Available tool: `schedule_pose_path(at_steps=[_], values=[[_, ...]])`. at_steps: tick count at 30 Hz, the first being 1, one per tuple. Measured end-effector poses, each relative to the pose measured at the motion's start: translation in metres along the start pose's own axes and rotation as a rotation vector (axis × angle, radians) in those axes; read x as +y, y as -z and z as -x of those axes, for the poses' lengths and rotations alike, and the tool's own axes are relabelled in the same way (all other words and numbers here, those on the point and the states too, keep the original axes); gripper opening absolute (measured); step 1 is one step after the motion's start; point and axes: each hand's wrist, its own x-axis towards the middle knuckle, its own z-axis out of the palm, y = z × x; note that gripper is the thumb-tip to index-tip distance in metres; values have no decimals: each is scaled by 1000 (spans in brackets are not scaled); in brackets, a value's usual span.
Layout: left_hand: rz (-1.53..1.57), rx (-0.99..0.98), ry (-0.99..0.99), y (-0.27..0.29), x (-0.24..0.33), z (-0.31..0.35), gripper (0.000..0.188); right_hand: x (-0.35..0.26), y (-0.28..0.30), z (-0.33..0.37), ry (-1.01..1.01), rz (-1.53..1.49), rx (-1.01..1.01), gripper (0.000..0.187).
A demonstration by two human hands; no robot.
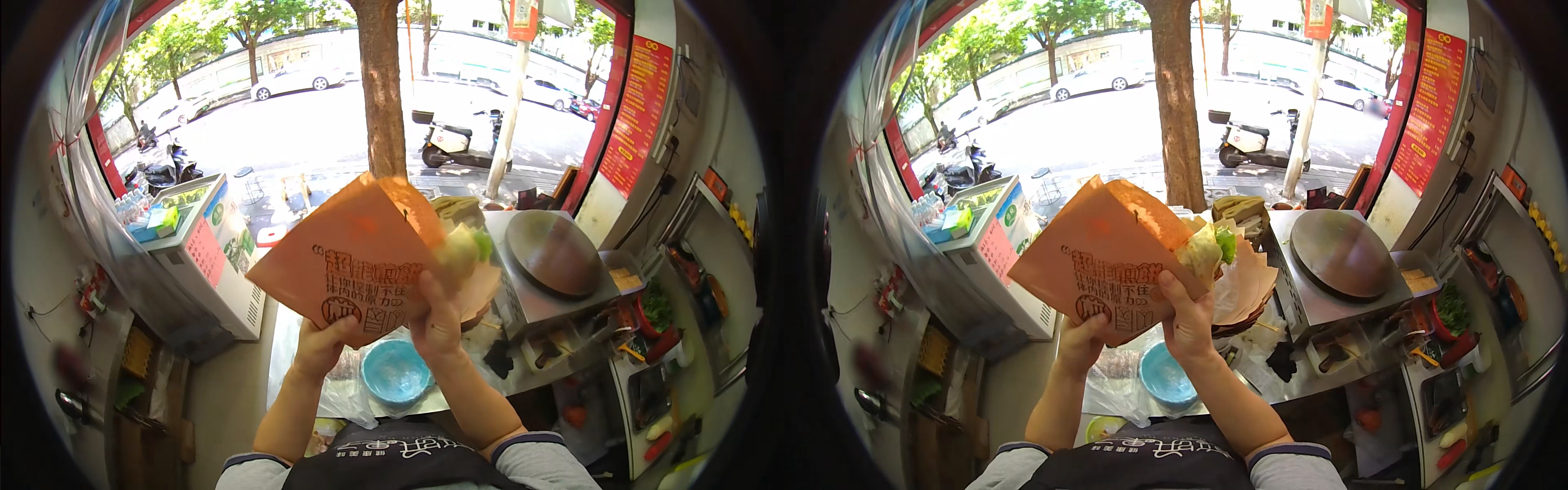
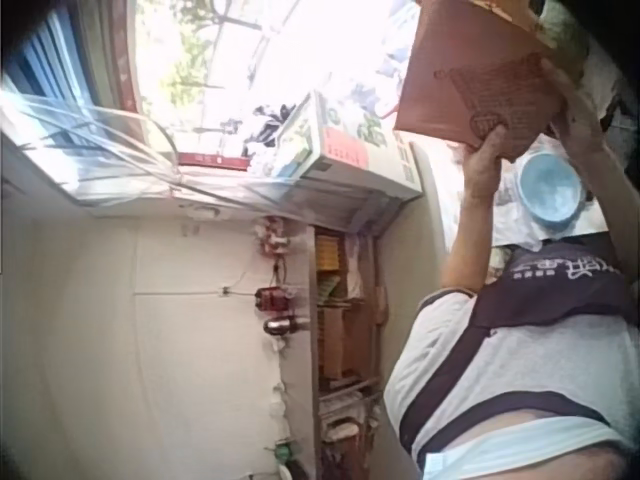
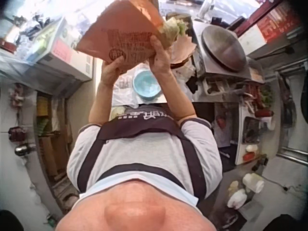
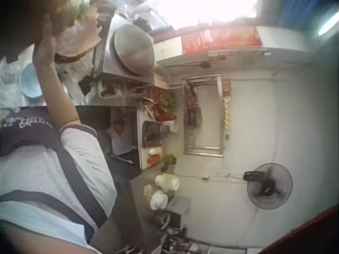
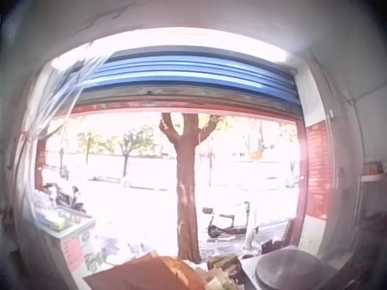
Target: The person assembles two wraps on a flat griddle by adding ham, lettuce, sauces, and crispy crackers, then folds and wraps them in paper and plastic. The person uses a spatula and tongs to handle the food and squeeze bottles to apply sauces.
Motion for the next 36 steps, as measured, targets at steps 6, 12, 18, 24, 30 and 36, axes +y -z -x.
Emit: schedule_pose_path(at_steps=[6, 12, 18, 24, 30, 36], values=[[59, 133, 63, -22, 19, 8, 41, -67, 34, -30, 158, 256, -280, 74], [-28, 143, 155, -21, 26, 25, 44, -137, -7, -45, -46, 1342, -725, 80], [-38, 95, 194, -21, 26, 39, 41, -129, -18, -35, -502, 1579, -827, 35], [132, 195, 536, -10, 19, 70, 37, -112, 25, -19, -703, 1484, -909, 34], [155, 32, 989, 33, -23, 135, 44, -75, 98, 57, -1035, 1132, -874, 29], [190, 99, 1043, 59, -61, 165, 33, -60, 118, 84, -1210, 1044, -817, 33]])
